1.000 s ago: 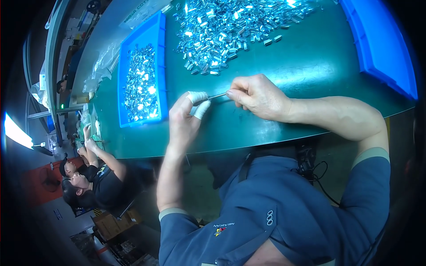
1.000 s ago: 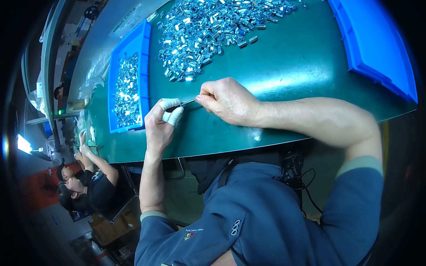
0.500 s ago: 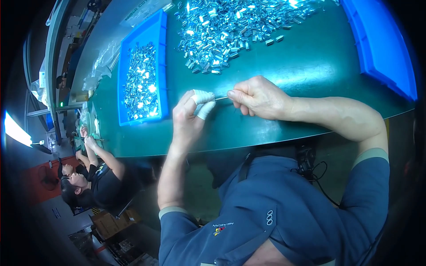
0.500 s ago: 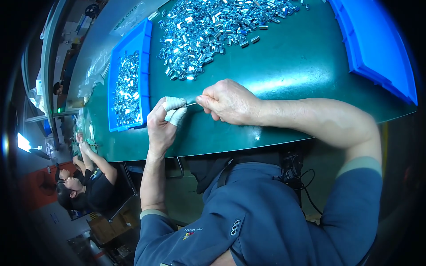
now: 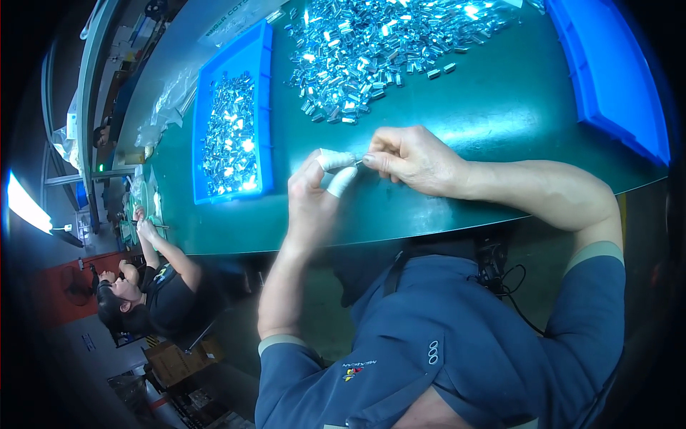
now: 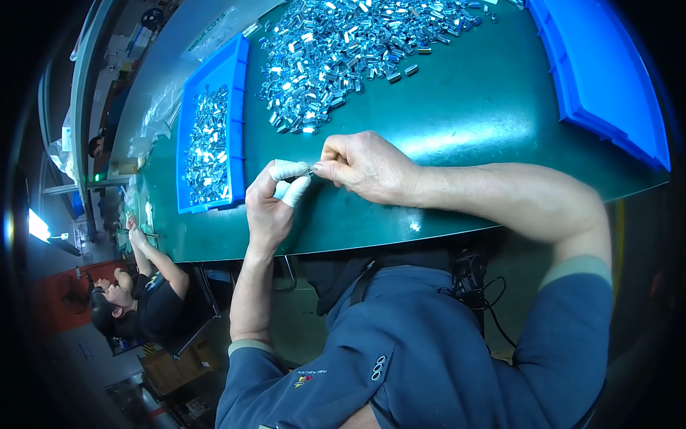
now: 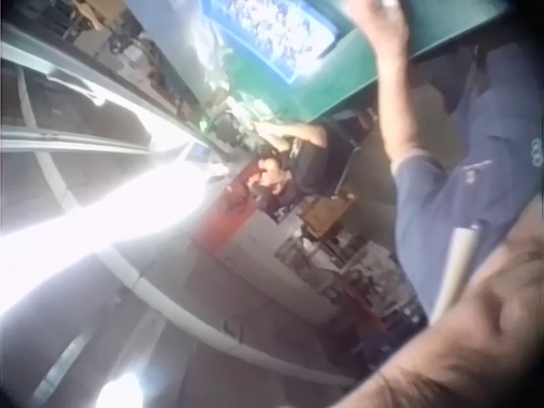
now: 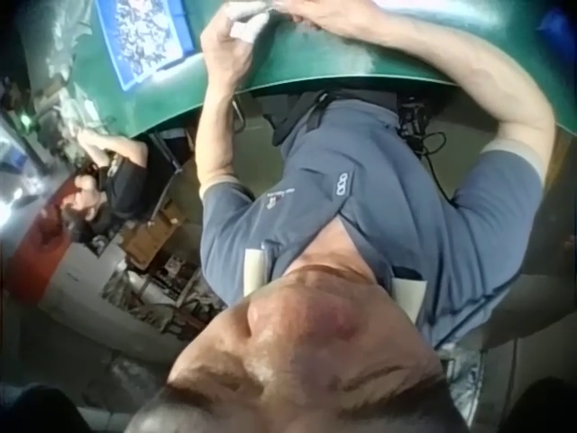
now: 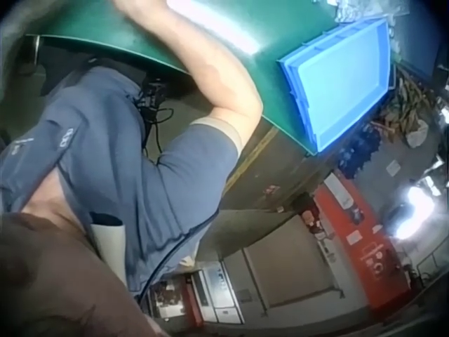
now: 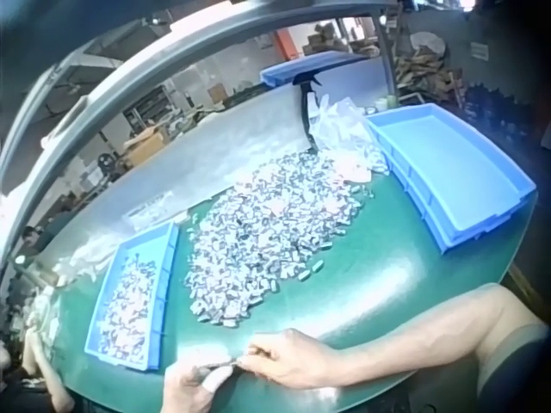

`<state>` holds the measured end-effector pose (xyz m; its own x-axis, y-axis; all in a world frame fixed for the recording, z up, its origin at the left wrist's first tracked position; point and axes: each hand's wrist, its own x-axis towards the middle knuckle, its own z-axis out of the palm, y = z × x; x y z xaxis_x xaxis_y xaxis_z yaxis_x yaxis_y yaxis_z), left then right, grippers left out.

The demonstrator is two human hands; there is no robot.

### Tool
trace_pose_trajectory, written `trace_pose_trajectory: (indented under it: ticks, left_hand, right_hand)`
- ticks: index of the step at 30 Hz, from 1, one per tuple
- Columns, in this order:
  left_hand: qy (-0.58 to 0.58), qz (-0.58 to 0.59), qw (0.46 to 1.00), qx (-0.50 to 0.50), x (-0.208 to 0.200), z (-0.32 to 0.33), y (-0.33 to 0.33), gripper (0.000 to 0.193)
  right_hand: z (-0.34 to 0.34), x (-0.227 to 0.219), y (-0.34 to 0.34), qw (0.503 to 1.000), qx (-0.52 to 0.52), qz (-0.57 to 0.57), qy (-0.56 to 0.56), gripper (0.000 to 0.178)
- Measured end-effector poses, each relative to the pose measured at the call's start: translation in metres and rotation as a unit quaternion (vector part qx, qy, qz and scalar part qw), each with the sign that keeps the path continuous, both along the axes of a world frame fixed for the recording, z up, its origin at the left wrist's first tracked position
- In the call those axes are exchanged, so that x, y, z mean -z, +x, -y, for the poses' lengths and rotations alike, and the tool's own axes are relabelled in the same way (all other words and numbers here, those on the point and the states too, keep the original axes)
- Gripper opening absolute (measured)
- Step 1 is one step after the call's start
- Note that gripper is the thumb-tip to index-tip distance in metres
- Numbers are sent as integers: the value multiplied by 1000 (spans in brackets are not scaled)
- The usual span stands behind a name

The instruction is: The person sorts small metal parts by hand at a worktable, placing them into blue plastic trays.

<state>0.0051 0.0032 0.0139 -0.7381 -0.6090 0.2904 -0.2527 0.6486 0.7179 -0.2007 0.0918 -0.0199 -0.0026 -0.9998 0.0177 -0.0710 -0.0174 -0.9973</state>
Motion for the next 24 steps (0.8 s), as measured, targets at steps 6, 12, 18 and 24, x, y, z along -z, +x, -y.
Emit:
trace_pose_trajectory:
  ticks: [6,12,18,24]
  left_hand:
    - [-6,-2,1000,4,5,-4,4,13]
    - [-65,3,998,16,2,6,8,15]
    - [-255,71,940,-216,-10,94,80,18]
    - [-322,74,936,-123,-6,108,48,23]
  right_hand:
    - [-2,-9,-3,998,-29,-34,45,39]
    - [-1,-11,-9,995,-22,31,92,48]
    - [4,-8,-7,994,-4,64,83,50]
    - [4,-7,-9,995,0,58,85,49]
